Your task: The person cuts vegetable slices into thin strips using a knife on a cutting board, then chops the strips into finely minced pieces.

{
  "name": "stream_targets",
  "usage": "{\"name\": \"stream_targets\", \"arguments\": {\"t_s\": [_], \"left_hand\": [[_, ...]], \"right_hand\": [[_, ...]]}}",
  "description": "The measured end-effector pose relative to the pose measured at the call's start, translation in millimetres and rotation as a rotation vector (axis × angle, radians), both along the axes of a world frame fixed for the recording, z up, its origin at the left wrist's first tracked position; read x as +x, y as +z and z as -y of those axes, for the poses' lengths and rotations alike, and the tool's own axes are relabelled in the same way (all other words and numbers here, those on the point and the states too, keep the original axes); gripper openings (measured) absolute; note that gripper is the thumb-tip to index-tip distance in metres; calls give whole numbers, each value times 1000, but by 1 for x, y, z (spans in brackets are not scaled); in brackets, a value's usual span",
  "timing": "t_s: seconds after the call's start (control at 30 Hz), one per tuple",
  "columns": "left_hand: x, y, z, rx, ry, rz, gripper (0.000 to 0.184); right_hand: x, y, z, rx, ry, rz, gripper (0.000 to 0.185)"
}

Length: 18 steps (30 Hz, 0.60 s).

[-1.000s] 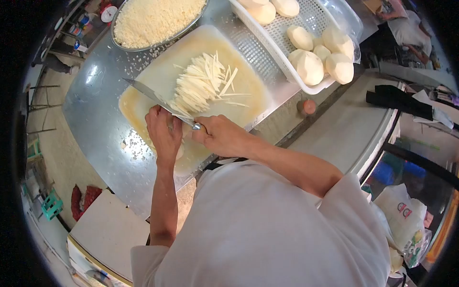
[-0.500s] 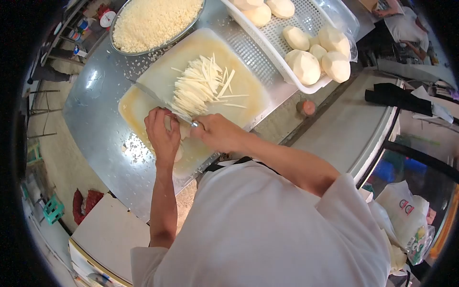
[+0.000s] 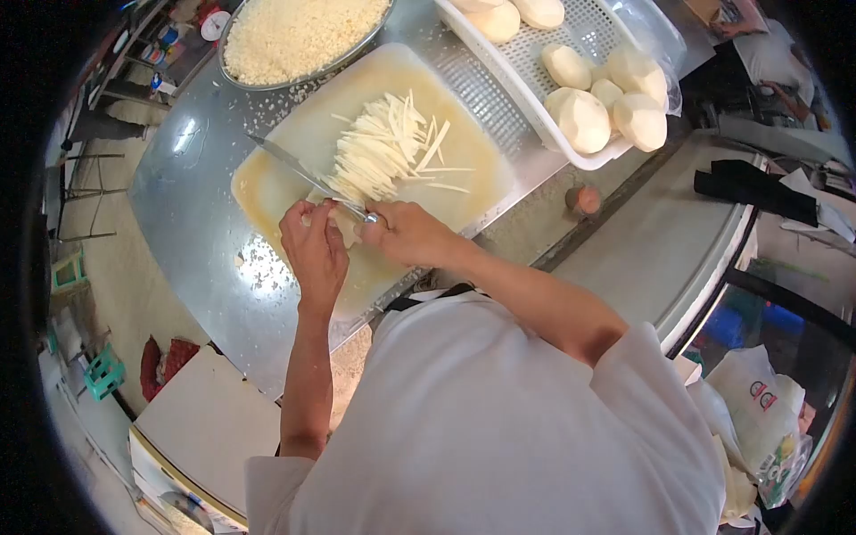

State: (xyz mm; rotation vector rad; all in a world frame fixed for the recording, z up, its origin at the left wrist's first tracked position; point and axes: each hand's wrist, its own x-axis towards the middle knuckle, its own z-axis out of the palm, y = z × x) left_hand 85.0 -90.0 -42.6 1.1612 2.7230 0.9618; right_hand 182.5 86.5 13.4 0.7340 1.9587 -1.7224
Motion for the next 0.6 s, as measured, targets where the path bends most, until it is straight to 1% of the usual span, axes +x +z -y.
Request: {"name": "stream_targets", "arguments": {"t_s": [0.03, 0.13, 0.23, 0.3, 0.37, 0.4, 0.43, 0.53, 0.6], "left_hand": [[-3, 0, -5, -2, 5, 4, 36], [-5, 2, -8, -10, 7, 44, 37], [-8, -2, -10, -19, 5, 35, 39], [-7, -2, -11, -16, 12, 59, 40], [-9, -4, -9, -18, 25, 47, 39], [-7, -8, -7, -22, 29, 35, 38], [-9, -10, -9, -23, 39, 23, 37], [-8, -6, -10, 32, 25, 34, 37], [-6, -6, -8, 4, 21, 47, 36]], "right_hand": [[-5, 14, -5, -8, -3, 45, 67], [4, 48, -1, 90, 28, 11, 55], [12, 25, 3, 155, 49, -147, 53], [1, 2, 4, 188, 42, -170, 55], [-4, 1, 0, 150, 46, -126, 55], [-3, 27, -2, 95, 50, -56, 54], [-4, 40, -3, 43, 59, 12, 54], [8, 30, 4, 145, 52, -154, 50], [1, 1, 6, 118, 33, -152, 56]]}}
